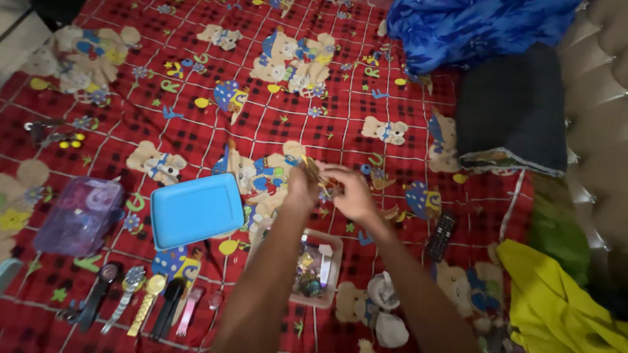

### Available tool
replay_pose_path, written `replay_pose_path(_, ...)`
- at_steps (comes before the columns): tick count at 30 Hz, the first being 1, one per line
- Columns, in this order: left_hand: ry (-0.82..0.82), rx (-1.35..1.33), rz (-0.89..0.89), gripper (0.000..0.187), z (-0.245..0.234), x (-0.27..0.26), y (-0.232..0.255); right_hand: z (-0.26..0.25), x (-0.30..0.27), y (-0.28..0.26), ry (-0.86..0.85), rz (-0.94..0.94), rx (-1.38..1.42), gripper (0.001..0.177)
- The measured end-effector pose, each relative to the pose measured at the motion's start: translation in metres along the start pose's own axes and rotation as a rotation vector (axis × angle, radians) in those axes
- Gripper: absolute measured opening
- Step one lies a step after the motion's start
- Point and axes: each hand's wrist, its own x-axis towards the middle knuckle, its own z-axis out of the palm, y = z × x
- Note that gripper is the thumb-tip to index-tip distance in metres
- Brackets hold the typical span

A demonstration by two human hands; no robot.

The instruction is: The person opens a small plastic container on a bed and removes several items including a beaded necklace, hair ties, and small jewelry pieces. They place each item on the bed, then retrieve a small pink object from a nearby shelf and return to the container to continue sorting and arranging the contents.

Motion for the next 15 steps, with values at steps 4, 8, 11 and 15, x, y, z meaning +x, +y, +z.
replay_pose_path(4, 0.027, 0.402, 0.136, 0.022, -0.060, 0.112, 0.022, 0.022, -0.006, 0.057, 0.139, 0.190, 0.262, 0.055)
replay_pose_path(8, -0.067, 1.067, 0.380, 0.030, -0.123, 0.122, 0.035, 0.047, -0.049, 0.091, 0.128, 0.367, 0.145, 0.030)
replay_pose_path(11, 0.156, 1.146, 0.613, 0.041, -0.163, 0.057, 0.038, 0.075, -0.111, 0.091, 0.007, 0.516, 0.205, 0.032)
replay_pose_path(15, 0.280, 0.527, 0.302, 0.014, -0.188, -0.067, 0.043, 0.133, -0.165, 0.080, -0.096, 0.514, 0.140, 0.023)
